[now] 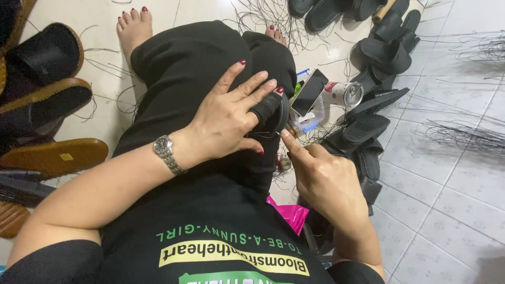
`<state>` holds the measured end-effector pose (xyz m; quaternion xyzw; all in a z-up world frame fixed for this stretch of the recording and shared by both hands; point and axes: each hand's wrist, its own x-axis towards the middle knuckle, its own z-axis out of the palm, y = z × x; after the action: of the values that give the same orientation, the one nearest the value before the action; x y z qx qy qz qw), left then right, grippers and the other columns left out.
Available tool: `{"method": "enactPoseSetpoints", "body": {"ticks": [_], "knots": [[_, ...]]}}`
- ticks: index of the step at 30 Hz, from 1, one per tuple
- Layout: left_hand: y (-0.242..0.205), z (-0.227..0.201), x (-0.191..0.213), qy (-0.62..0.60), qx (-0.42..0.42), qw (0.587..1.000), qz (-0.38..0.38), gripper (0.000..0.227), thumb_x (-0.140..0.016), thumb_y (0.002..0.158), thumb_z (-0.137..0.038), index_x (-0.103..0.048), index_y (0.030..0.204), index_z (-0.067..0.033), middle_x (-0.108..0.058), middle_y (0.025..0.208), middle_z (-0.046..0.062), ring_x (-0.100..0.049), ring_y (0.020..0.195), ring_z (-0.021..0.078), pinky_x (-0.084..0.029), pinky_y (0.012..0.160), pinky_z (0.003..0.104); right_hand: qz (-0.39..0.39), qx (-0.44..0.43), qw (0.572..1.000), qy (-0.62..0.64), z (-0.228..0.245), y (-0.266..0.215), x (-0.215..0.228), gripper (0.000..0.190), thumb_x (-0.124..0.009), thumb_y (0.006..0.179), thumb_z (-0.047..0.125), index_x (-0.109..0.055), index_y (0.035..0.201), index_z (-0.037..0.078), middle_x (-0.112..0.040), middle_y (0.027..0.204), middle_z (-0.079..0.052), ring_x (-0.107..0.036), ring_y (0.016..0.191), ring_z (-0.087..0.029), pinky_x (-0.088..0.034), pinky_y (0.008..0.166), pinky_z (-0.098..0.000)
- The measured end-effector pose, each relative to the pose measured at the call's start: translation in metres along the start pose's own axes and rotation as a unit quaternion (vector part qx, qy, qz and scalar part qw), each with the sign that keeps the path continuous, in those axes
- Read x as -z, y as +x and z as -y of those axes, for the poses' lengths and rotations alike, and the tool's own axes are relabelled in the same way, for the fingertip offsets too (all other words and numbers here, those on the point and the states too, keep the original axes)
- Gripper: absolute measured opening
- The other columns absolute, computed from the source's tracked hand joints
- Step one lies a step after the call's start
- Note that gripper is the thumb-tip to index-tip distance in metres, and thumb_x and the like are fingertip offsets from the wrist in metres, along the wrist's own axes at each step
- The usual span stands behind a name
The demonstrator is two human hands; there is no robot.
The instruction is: Hand-stitching the sole of a black sandal using a stitching awl and thread while sitting on the floor.
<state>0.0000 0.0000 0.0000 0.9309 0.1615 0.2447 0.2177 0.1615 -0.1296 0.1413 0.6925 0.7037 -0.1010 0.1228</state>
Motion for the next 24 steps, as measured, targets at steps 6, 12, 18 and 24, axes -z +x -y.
{"method": "enactPoseSetpoints", "body": {"ticks": [6,12,18,24], "knots": [[0.002,0.008,0.006,-0.041,-0.021,0.999,-0.013,0.052,-0.087,0.057,-0.053,-0.073,0.075,-0.0065,-0.062,0.146,0.017,-0.046,0.145,0.0289,-0.017,0.124,0.050,-0.048,0.013,0.964,0.260,-0.010,0.012,-0.015,0.045,-0.069,0.079,-0.008,-0.072,0.122,0.005,-0.066,0.075,-0.006,-0.052,0.046,-0.016,-0.042,0.044,-0.0314],[0.002,0.012,0.009,-0.050,-0.027,0.998,-0.016,0.057,-0.087,0.055,-0.056,-0.074,0.077,-0.0048,-0.063,0.145,0.016,-0.050,0.142,0.0278,-0.019,0.124,0.049,-0.078,0.029,0.938,0.336,-0.024,0.013,-0.040,0.046,-0.072,0.076,-0.010,-0.072,0.119,0.006,-0.077,0.097,-0.012,-0.063,0.057,-0.013,-0.047,0.048,-0.0239],[0.000,0.006,0.014,-0.062,-0.027,0.998,-0.004,0.055,-0.090,0.060,-0.051,-0.073,0.080,-0.0020,-0.057,0.149,0.021,-0.045,0.145,0.0312,-0.019,0.123,0.051,-0.067,0.082,0.926,0.361,-0.031,0.007,-0.037,0.048,-0.072,0.080,-0.010,-0.066,0.126,0.002,-0.074,0.098,-0.012,-0.062,0.059,-0.016,-0.047,0.051,-0.0268],[0.003,0.004,0.012,-0.062,-0.019,0.998,0.016,0.047,-0.090,0.058,-0.047,-0.073,0.074,-0.0059,-0.060,0.146,0.023,-0.048,0.144,0.0317,-0.014,0.124,0.055,0.087,0.045,0.907,0.409,-0.052,0.012,-0.039,0.033,-0.060,0.089,0.004,-0.064,0.122,-0.001,-0.076,0.103,-0.012,-0.073,0.075,-0.022,-0.057,0.066,-0.0303]]}}
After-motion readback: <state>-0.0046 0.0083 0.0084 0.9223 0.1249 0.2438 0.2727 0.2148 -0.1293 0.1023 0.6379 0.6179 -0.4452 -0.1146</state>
